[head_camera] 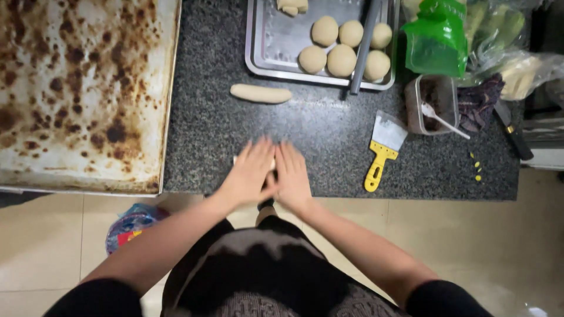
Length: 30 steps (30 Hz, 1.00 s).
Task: Shaping portions of bread dough into elongated rolls on a bakery workstation.
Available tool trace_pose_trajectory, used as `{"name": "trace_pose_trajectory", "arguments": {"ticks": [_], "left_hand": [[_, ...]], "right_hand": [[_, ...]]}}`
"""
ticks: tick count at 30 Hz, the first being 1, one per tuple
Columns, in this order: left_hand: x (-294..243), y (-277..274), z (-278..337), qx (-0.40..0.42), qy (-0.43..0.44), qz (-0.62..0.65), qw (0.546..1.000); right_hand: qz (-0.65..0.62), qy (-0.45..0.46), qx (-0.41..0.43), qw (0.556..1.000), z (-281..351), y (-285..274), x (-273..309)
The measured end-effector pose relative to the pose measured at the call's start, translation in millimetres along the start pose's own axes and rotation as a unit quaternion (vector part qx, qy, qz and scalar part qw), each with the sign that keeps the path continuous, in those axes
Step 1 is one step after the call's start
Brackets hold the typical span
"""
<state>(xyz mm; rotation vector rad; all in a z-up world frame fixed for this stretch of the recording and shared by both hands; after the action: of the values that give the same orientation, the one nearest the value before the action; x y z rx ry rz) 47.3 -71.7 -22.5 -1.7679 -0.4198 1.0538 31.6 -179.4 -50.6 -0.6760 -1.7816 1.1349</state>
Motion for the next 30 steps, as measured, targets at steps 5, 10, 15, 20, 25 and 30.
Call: {"name": "trace_pose_trajectory", "arguments": {"ticks": [5, 10, 15, 20, 25, 30], "left_hand": [[-8.8, -5.9, 60.2, 0.007, 0.023, 0.074, 0.997], [6.7, -24.2, 46.4, 0.03, -0.085, 0.112, 0.99], [24.0, 18.2, 38.7, 0.139, -0.096, 0.17, 0.971], [38.3, 7.8, 17.6, 0.223, -0.129, 0.201, 0.945], [35.7, -39.7, 6.5, 0.362, -0.249, 0.354, 0.826], [23.1, -71.9, -17.0, 0.31, -0.182, 0.54, 0.761]], "right_hand": [[-0.078, 0.006, 0.03, 0.996, 45.1, -46.7, 3.1], [-0.081, 0.023, 0.061, 0.995, 25.6, -60.8, -23.2], [-0.145, 0.025, 0.192, 0.97, 11.5, -37.1, -33.9], [-0.355, 0.172, 0.316, 0.863, 1.2, -40.2, -37.5], [-0.572, 0.198, 0.348, 0.716, -27.1, -73.1, -13.4], [-0.543, 0.183, 0.341, 0.745, -49.6, -87.0, -16.8]]}}
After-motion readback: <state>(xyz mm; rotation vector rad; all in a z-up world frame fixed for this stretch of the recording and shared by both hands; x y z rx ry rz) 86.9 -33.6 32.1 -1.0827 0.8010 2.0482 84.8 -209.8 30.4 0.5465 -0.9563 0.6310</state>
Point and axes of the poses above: each hand's wrist, its own z-axis away from the middle knuckle, its own y-axis out of the palm, x = y × z, the point moved 8 cm from there along -z, towards the middle knuckle, and after that the axes turned 2 degrees about x, right-handed, at the moved point
